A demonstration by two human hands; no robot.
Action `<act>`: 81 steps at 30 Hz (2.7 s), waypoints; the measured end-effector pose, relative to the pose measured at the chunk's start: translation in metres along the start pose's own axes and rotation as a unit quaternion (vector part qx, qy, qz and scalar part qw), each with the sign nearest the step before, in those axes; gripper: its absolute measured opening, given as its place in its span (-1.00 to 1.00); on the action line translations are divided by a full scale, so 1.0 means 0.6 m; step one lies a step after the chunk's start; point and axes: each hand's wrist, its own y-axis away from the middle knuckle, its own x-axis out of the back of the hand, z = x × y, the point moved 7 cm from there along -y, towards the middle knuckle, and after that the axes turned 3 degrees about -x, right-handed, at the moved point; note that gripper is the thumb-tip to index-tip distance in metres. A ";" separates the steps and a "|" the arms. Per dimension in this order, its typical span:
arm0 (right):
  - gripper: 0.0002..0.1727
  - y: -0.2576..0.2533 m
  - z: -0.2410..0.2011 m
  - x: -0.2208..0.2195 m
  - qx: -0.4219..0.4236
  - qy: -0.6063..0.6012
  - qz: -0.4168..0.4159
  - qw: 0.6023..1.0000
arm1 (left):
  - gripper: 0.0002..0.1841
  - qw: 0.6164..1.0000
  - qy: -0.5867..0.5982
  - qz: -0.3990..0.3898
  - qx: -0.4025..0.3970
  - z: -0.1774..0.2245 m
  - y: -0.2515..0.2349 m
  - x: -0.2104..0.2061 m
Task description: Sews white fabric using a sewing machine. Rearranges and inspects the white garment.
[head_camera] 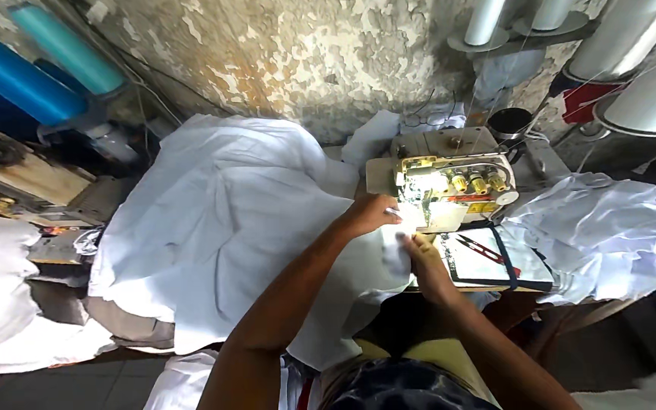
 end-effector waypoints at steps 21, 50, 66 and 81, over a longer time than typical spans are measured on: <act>-0.85 0.023 0.098 0.042 -0.070 0.022 0.014 0.997 | -0.92 0.946 -0.066 0.311 -0.062 -0.082 -0.038 -0.061; -0.88 0.034 0.101 0.045 -0.036 0.035 0.003 0.999 | -0.93 0.906 -0.280 0.310 -0.064 0.003 0.003 -0.123; -0.73 0.013 0.068 0.063 0.029 0.211 0.090 0.973 | -0.57 0.950 -0.174 0.258 0.008 -0.025 -0.017 -0.141; -0.71 0.105 0.093 0.017 -0.126 -0.186 0.031 0.974 | -0.78 0.913 -0.077 0.347 -0.202 -0.027 0.147 -0.237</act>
